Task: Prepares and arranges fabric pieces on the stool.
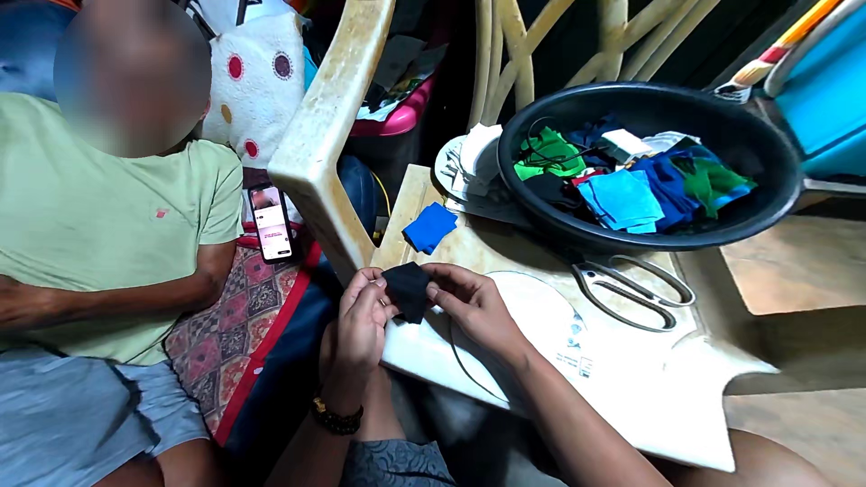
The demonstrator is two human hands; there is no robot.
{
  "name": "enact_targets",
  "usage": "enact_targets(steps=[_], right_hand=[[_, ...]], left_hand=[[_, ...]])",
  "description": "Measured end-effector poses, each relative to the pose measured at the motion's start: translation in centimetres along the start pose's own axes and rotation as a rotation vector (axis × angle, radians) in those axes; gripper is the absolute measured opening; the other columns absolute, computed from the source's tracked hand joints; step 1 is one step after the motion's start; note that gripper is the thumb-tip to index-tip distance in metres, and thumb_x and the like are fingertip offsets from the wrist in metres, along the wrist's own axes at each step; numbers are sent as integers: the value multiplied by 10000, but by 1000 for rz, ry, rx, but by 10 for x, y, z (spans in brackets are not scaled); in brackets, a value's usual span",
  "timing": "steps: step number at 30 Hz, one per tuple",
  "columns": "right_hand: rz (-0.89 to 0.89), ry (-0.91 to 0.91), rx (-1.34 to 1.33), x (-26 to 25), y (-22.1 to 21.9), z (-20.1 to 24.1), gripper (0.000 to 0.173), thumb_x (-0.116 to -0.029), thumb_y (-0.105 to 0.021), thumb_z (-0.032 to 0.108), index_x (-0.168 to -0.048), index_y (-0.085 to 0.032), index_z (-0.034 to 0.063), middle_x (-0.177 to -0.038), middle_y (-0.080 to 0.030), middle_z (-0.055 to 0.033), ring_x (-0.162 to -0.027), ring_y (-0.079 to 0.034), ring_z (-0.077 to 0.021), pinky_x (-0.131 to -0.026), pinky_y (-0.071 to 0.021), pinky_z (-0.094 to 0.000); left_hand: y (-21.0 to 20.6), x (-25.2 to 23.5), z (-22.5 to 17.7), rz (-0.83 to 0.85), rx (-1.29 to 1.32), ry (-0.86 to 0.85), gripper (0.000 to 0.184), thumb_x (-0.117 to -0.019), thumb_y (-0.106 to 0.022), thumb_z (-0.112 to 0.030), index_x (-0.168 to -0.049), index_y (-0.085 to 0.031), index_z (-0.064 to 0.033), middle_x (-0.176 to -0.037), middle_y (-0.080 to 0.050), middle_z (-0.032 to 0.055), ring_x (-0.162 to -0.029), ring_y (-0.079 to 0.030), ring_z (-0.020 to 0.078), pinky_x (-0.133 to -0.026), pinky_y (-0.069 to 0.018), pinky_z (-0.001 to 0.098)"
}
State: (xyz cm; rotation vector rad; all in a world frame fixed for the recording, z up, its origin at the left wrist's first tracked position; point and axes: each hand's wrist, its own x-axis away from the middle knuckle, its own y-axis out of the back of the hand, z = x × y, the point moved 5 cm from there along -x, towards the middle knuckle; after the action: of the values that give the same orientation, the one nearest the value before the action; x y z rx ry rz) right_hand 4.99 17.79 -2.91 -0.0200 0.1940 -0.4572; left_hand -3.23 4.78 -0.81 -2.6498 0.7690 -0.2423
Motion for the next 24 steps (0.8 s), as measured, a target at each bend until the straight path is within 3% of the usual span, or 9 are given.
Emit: enact_targets(steps=[4,10,14,19,22,24], right_hand=[[4,-10,-67,2,1,3,177,-958,-553,-2,-1074,-686,-7,-894,-709,67,-808,-668,29,-790,-572,-173],[57,63,-200,1,5,0,223,-977,-524,63,-997,-745,84,-900,-727,103,-845,-671,17,-816,-563,-208],[42,121,-231,1,7,3,146,-942,-632,54,-1001,-761,91,-931,-732,92,-873,-678,6,-831,-572,-204],[95,185,-282,1,9,1,189,-877,-772,236,-1025,-784,120,-990,-731,89,-865,-665,4,-788,-565,-188],[62,170,-254,2,9,2,129,-834,-751,30,-952,-781,74,-970,-727,57,-843,-671,-10,-772,-576,-185],[33,169,-235,2,9,3,142,-839,-711,-31,-900,-780,76,-949,-728,57,-868,-683,-16,-794,-586,-193]], left_hand=[[-1,1,-2,29,-68,-21,185,-949,-534,113,-1056,-567,-34,-808,-740,7,-755,-721,73,-740,-602,245],[-1,5,-6,45,-297,-353,186,-813,-694,144,-936,-695,4,-810,-761,-31,-754,-719,17,-741,-606,204],[-2,7,-8,107,-390,-466,150,-795,-717,130,-932,-718,67,-854,-758,16,-782,-717,20,-771,-610,198],[-3,11,-13,143,-536,-637,101,-820,-695,91,-909,-743,89,-889,-759,77,-810,-707,13,-774,-591,170],[-3,12,-13,144,-558,-690,108,-819,-661,96,-885,-744,78,-906,-760,87,-835,-709,26,-779,-588,172],[-3,12,-13,143,-552,-712,115,-812,-648,102,-872,-742,76,-905,-761,88,-837,-709,25,-771,-585,169]])
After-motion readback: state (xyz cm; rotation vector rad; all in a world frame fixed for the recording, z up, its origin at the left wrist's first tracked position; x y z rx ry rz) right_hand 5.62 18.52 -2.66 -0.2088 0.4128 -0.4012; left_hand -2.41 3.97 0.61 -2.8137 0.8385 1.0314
